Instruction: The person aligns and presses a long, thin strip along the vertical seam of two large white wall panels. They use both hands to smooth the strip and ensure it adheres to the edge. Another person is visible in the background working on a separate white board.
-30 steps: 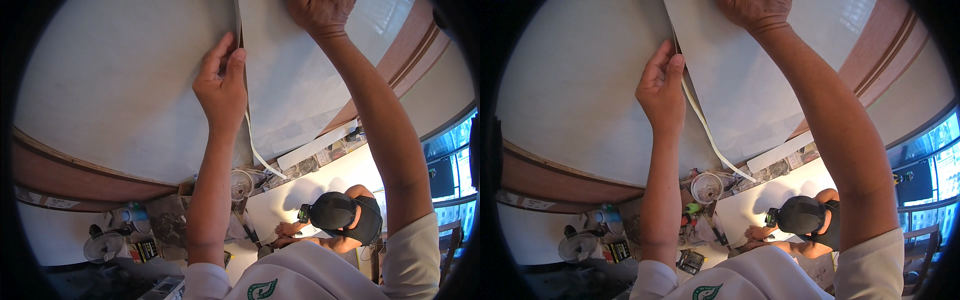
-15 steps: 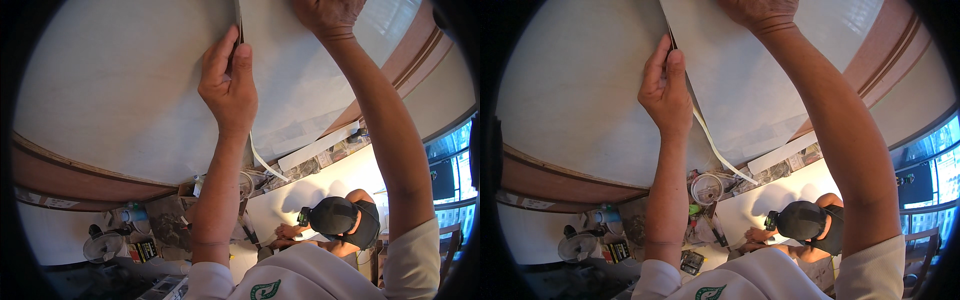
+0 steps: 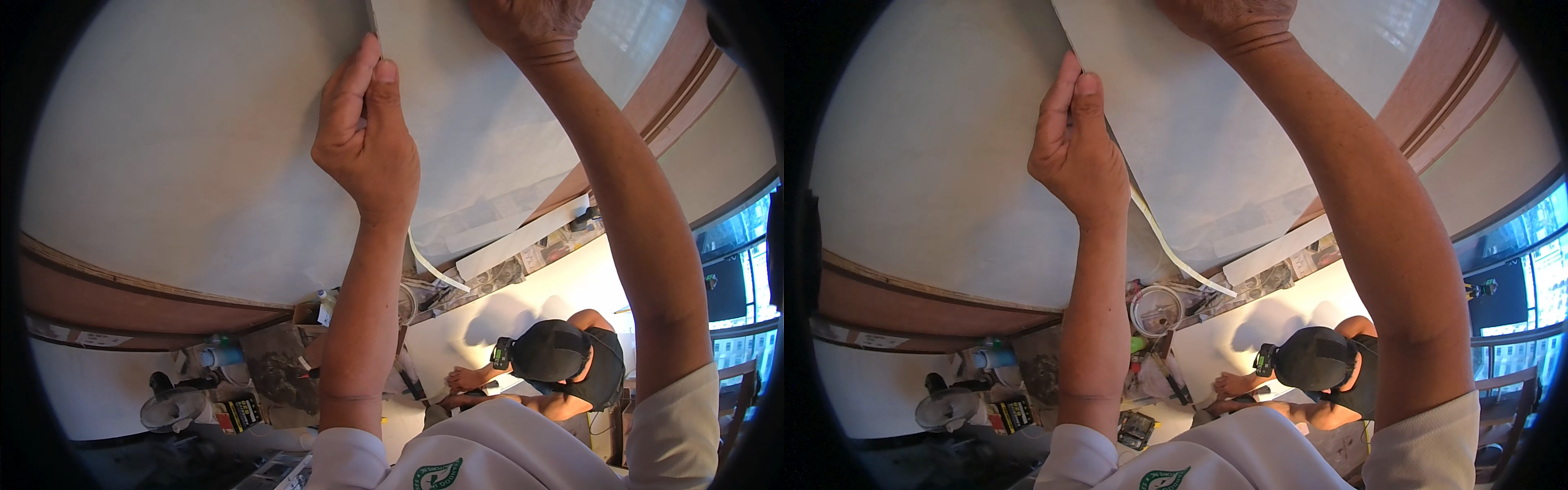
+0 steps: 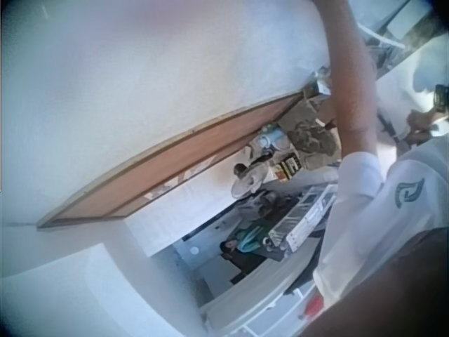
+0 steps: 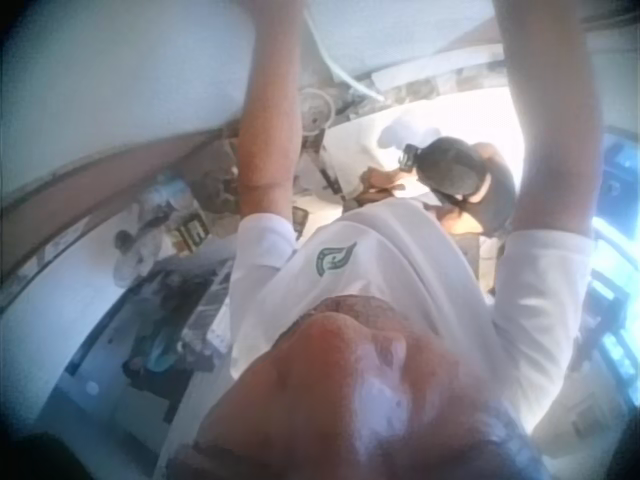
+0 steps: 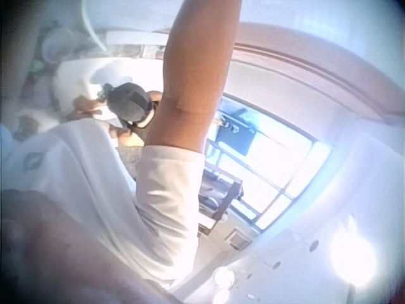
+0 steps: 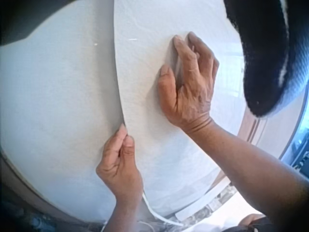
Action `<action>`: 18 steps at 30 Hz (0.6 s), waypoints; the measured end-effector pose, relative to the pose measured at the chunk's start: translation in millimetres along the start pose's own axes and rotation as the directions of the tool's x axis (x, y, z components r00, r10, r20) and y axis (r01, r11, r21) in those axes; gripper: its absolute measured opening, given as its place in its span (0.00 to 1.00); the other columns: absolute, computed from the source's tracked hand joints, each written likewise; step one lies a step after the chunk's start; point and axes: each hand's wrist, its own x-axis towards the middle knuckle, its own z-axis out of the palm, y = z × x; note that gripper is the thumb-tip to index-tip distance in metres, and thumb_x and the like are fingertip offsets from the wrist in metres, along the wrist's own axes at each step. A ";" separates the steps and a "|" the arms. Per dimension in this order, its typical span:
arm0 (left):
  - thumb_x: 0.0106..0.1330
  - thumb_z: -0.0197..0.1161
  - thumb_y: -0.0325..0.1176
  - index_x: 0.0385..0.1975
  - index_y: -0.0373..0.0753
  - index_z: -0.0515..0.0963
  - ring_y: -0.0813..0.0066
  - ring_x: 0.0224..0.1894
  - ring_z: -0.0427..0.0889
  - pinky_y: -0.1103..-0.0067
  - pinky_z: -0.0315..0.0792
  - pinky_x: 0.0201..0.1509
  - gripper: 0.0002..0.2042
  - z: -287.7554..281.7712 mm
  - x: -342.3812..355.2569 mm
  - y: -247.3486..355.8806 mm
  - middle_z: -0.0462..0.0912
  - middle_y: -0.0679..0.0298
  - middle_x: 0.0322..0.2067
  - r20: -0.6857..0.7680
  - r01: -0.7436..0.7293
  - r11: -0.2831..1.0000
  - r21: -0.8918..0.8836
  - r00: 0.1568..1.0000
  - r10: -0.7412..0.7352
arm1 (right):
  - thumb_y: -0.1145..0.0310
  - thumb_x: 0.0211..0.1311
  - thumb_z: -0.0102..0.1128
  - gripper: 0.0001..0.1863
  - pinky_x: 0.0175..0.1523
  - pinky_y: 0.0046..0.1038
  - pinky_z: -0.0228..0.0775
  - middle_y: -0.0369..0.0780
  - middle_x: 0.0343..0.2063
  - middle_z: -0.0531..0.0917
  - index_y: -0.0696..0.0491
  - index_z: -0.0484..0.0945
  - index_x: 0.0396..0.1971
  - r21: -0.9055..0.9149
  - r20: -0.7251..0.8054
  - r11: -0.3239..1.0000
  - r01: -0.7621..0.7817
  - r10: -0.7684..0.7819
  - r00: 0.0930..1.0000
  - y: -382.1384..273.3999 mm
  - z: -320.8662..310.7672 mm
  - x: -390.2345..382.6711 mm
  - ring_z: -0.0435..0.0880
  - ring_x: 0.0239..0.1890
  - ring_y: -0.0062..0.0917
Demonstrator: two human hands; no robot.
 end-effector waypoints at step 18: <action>0.68 0.71 0.30 0.50 0.23 0.82 0.82 0.39 0.83 0.85 0.77 0.46 0.17 1.7 25.8 34.1 0.88 0.61 0.38 0.138 0.255 0.959 -0.124 0.961 -0.238 | 0.62 0.63 0.57 0.29 0.66 0.47 0.60 0.56 0.61 0.70 0.56 0.74 0.63 0.011 -0.065 0.998 0.063 -0.062 0.996 12.6 -1.8 -1.4 0.70 0.61 0.46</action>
